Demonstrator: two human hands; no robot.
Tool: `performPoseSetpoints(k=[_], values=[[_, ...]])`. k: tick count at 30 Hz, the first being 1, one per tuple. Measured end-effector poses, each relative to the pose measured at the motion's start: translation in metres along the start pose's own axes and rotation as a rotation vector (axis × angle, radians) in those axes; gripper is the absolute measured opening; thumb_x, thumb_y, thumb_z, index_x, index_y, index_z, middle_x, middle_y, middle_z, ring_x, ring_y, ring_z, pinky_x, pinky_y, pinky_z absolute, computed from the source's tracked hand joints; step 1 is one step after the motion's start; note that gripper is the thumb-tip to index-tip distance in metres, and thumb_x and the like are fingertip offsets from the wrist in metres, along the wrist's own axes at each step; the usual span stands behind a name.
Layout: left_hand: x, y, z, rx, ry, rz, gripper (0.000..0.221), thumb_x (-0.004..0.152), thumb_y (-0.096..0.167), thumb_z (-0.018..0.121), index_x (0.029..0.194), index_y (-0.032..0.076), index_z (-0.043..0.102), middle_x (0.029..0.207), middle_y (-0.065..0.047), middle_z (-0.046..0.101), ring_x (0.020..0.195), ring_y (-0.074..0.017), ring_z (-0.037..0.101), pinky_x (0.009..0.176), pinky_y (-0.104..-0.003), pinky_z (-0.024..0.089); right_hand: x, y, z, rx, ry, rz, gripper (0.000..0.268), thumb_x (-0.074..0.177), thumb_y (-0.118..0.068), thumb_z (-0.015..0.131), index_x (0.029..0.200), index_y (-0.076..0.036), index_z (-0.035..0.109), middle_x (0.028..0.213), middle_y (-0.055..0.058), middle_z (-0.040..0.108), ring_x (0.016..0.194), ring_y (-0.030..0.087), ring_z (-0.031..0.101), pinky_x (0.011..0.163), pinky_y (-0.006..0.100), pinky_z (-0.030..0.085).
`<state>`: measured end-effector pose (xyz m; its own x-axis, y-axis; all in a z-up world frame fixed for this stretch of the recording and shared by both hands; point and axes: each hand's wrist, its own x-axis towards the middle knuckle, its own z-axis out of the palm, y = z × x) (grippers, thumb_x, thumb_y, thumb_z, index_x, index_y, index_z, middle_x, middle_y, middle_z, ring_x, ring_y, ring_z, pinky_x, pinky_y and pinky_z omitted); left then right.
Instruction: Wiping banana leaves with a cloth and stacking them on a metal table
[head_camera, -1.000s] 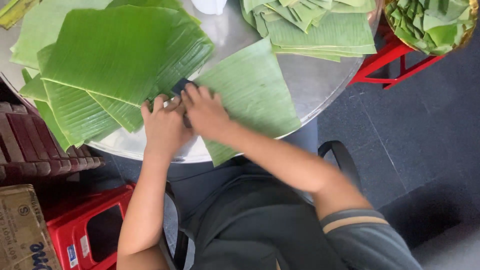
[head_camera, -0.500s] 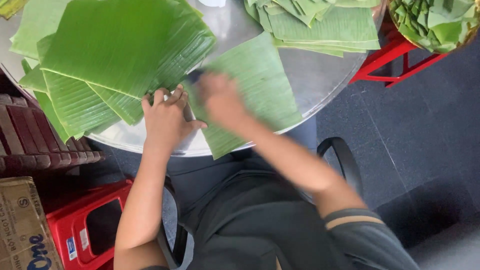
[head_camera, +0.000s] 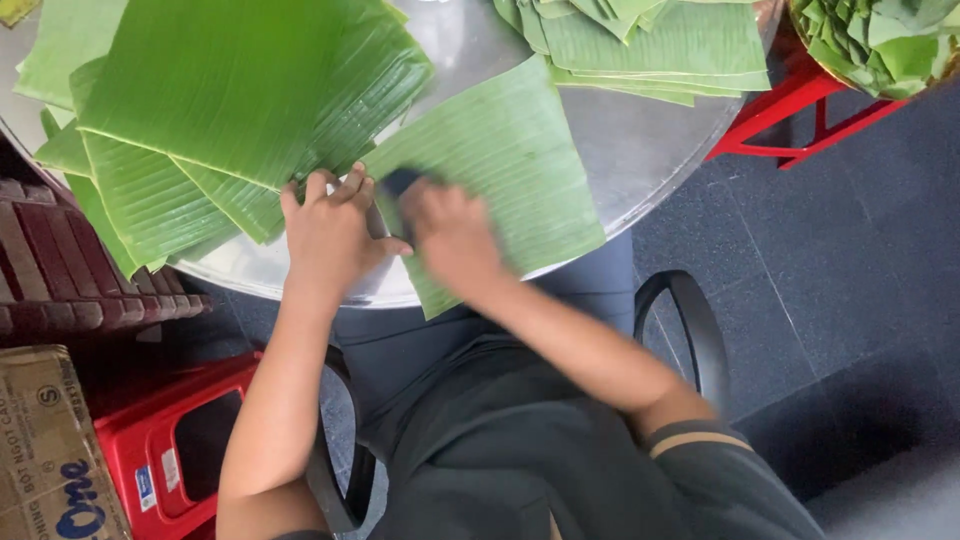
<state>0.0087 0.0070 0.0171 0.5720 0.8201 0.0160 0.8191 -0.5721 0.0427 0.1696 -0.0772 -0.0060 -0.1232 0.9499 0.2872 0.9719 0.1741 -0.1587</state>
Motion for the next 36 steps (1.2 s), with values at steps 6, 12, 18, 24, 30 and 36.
performPoseSetpoints(k=[6,12,18,24,30,36], values=[[0.000,0.002,-0.002,-0.012,0.014,0.002,0.097,0.060,0.076,0.082,0.134,0.016,0.071,0.144,0.000,0.067,0.130,-0.0263,0.049,0.110,-0.062,0.031,-0.015,0.099,0.006,0.102,0.116,0.113,0.024,0.102,-0.008,0.054,0.120,-0.004,0.069,0.114,0.015,0.058,0.103,0.038,0.055,0.083,0.044,0.045],[0.002,0.007,-0.002,0.012,0.028,0.007,0.094,0.060,0.071,0.085,0.132,0.012,0.072,0.140,-0.003,0.069,0.126,-0.0271,0.051,0.110,-0.064,0.029,-0.017,0.167,0.062,-0.623,0.069,0.206,0.035,0.100,-0.008,0.053,0.133,-0.007,0.064,0.127,0.020,0.055,0.112,0.048,0.049,0.083,0.060,0.042],[0.007,-0.002,0.018,0.066,0.005,0.037,0.092,0.062,0.066,0.086,0.136,0.014,0.069,0.144,-0.002,0.066,0.127,-0.0260,0.049,0.109,-0.063,0.031,-0.057,-0.006,0.013,0.124,-0.067,0.029,0.048,0.098,-0.022,0.055,0.144,-0.009,0.056,0.142,0.014,0.051,0.107,0.038,0.053,0.074,0.046,0.038],[-0.004,0.003,0.003,0.016,0.106,0.060,0.095,0.059,0.068,0.086,0.133,0.010,0.072,0.142,-0.004,0.068,0.129,-0.0286,0.051,0.107,-0.064,0.035,-0.076,0.136,-0.023,-0.289,0.087,0.317,0.036,0.098,-0.023,0.061,0.132,-0.018,0.069,0.127,0.007,0.056,0.100,0.030,0.051,0.073,0.043,0.038],[-0.061,0.043,0.066,-0.126,0.220,0.334,0.029,0.075,0.032,0.080,0.095,0.012,0.074,0.099,-0.009,0.074,0.103,-0.0336,0.065,0.098,-0.056,0.045,-0.053,0.133,-0.025,-0.044,0.333,0.115,0.020,0.090,-0.010,0.064,0.104,-0.012,0.078,0.115,0.008,0.065,0.096,0.031,0.061,0.080,0.041,0.044],[-0.102,0.068,0.053,-0.281,0.398,0.220,0.061,0.069,0.038,0.092,0.113,0.000,0.073,0.125,-0.016,0.070,0.127,-0.0369,0.061,0.104,-0.057,0.047,-0.051,-0.001,0.000,0.209,0.142,-0.141,0.032,0.093,-0.016,0.062,0.125,-0.017,0.070,0.135,0.010,0.059,0.110,0.033,0.056,0.079,0.042,0.038]])
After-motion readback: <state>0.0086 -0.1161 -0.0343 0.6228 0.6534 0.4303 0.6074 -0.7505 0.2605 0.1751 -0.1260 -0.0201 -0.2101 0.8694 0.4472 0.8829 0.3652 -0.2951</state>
